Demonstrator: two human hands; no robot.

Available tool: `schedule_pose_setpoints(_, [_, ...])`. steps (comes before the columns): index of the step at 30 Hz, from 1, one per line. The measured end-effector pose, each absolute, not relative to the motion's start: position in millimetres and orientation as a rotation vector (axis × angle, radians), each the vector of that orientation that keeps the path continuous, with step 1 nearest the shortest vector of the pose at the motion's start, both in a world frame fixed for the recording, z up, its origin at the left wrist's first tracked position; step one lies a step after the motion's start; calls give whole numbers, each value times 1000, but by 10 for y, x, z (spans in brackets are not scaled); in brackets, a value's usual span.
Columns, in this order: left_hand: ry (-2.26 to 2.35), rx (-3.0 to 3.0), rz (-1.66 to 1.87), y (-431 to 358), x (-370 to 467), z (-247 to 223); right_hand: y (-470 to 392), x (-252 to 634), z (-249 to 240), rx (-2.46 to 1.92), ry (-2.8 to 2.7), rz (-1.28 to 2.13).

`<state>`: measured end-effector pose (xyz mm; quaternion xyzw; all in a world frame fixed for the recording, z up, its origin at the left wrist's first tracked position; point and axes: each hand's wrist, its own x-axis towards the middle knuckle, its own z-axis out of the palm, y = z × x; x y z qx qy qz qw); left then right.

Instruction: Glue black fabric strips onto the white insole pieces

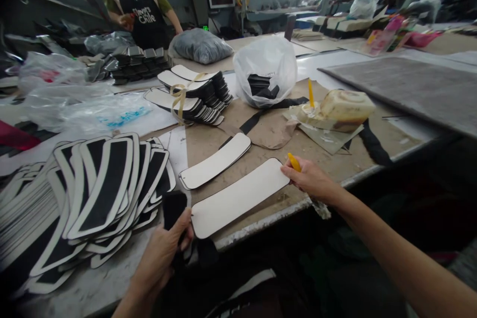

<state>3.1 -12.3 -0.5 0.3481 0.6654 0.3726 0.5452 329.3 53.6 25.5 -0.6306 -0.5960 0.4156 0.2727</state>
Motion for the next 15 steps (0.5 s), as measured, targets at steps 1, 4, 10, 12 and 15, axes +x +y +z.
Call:
schedule_pose_setpoints(1, [1571, 819, 845, -194, 43, -27, 525, 3275, 217, -1725, -1665, 1056])
schedule_pose_setpoints(4, [1580, 809, 850, -308, 43, -101, 483, 3260, 175, -1852, -1772, 746])
schedule_pose_setpoints(10, [1588, 815, 852, -326, 41, -156, 261, 2919, 504, -1484, -1260, 611])
schedule_pose_setpoints(12, [1576, 838, 858, -320, 52, -156, 210, 2599, 544, -1223, -1077, 788])
schedule_pose_setpoints(15, [1578, 858, 853, -310, 57, -168, 197, 2061, 394, -1018, -966, 997])
